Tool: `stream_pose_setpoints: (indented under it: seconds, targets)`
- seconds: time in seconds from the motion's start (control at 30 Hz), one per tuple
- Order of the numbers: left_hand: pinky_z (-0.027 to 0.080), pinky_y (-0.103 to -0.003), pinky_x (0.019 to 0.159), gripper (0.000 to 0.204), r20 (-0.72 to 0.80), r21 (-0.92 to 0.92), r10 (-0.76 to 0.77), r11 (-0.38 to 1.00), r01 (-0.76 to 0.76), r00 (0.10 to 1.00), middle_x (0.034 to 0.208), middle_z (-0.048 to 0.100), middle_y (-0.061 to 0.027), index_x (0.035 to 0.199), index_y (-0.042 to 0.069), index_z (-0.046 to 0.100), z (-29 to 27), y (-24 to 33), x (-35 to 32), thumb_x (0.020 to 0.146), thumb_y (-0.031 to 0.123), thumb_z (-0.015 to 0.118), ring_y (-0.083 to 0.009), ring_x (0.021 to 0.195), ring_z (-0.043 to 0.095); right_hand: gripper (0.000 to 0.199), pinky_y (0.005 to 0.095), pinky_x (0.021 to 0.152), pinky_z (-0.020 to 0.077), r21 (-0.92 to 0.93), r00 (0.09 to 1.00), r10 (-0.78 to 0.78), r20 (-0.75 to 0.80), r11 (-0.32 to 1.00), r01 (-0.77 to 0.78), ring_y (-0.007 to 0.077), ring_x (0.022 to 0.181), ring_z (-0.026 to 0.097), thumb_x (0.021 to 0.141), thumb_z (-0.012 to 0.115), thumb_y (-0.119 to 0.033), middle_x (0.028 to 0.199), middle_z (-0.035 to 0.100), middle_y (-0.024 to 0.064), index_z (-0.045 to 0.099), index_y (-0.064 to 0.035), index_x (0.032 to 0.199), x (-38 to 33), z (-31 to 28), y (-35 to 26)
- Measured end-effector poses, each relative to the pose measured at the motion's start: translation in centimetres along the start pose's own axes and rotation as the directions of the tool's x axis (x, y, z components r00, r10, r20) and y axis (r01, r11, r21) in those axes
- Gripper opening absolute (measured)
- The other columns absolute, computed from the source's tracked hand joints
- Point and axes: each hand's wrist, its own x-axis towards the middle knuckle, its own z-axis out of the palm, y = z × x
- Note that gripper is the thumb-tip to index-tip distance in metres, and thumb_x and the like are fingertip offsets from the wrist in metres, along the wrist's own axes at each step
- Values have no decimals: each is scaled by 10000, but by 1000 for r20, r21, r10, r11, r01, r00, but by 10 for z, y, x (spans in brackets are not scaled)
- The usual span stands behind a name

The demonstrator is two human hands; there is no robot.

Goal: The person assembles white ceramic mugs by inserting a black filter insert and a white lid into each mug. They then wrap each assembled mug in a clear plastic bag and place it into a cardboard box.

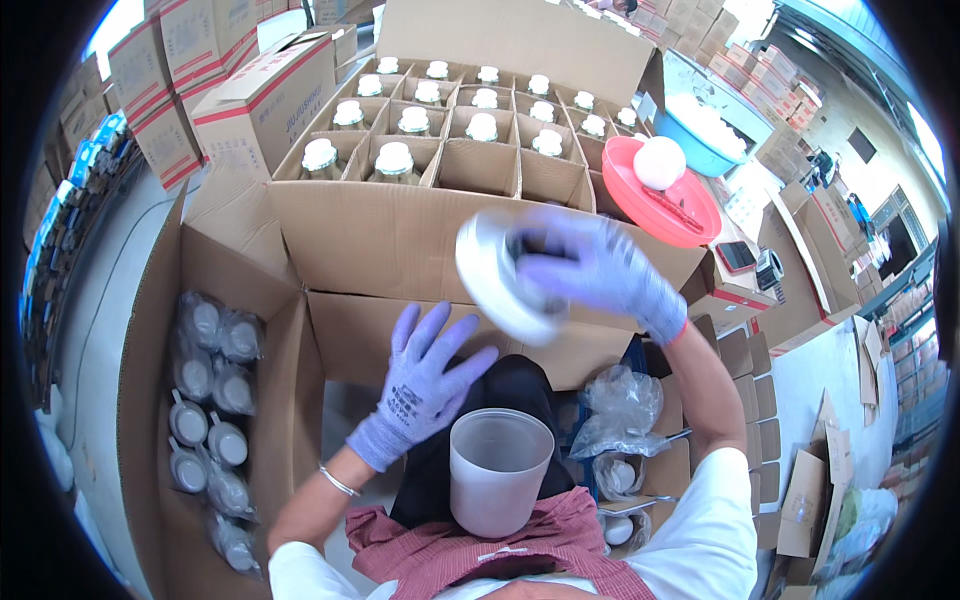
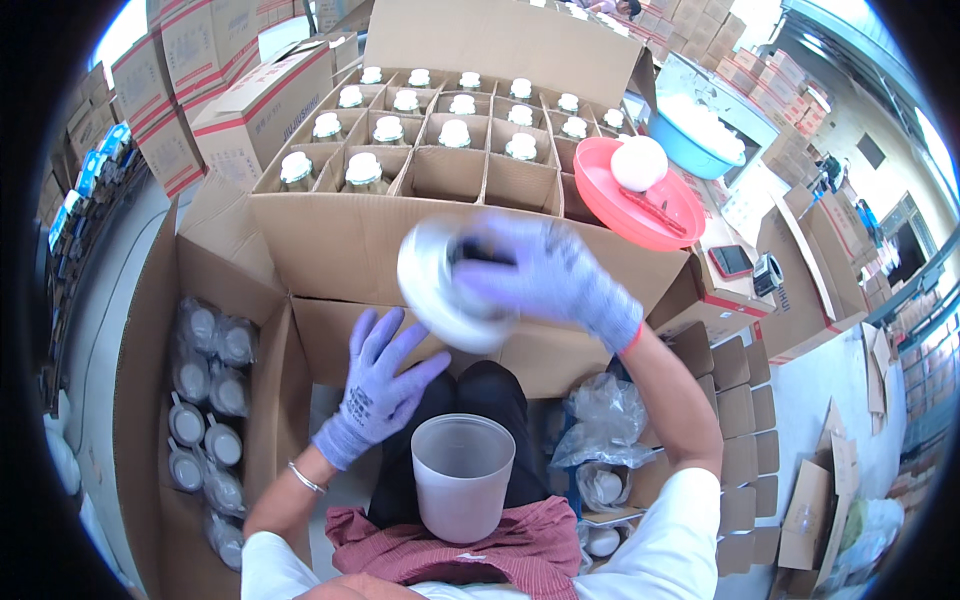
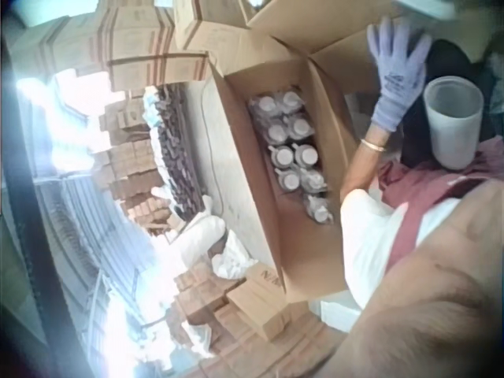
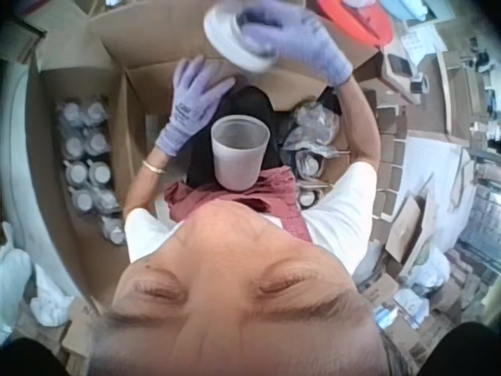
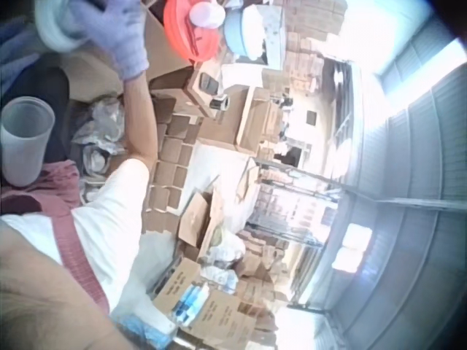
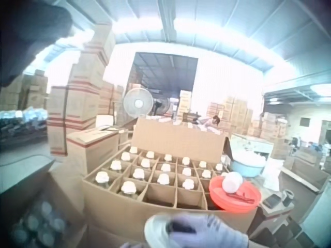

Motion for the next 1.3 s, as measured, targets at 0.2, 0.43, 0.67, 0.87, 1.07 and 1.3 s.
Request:
stream_pose_setpoints:
  seconds: [0.2,0.43,0.67,0.87,1.07,1.3]
  targets:
    - [439,-433,1042,330,312,-781,89,591,202,946,1271,629,-160,1244,27,644,63,35,-18,940,152,622,-343,1199,574,605,451,874,522,-698,932,361,-16,663,-269,343,990,684,899,532,-624,1080,711,145,645,-129,1228,123,-41,52]
    - [456,-439,1019,378,441,-751,154,603,269,884,1261,632,-199,1268,12,618,70,28,-11,985,256,562,-370,1179,582,641,456,1013,478,-687,878,460,-130,597,-414,357,1177,619,839,584,-593,1284,642,191,679,-90,1225,177,-87,154]
    - [436,-415,1056,381,480,-755,66,539,374,875,1297,619,-176,1310,31,599,71,25,-8,995,238,548,-342,1219,568,667,429,1069,453,-614,827,552,-110,617,-493,345,1234,588,785,681,-487,1357,593,195,611,-93,1318,171,-93,149]
    - [421,-388,1081,373,242,-768,-312,517,378,919,1291,628,-156,1339,29,586,62,20,2,984,140,561,-298,1264,555,493,445,971,476,-623,817,-247,-521,765,-166,378,1137,580,864,649,-347,1209,596,216,582,-103,1287,112,-153,61]
    - [444,-455,1074,700,75,-990,-530,-140,0,845,1523,370,-134,1588,135,174,31,15,70,1023,341,532,-282,1344,461,373,329,851,481,-75,734,-166,-658,985,156,220,1071,528,914,621,-107,1156,525,122,508,-33,1262,-25,-63,2]
    - [432,-340,1066,675,161,-987,-655,-101,126,739,1408,490,-113,1512,38,298,26,6,42,971,314,593,-205,1280,501,569,437,1052,388,72,818,-126,-561,977,200,369,1217,481,798,685,-24,1312,456,226,453,-12,1318,-132,112,17]
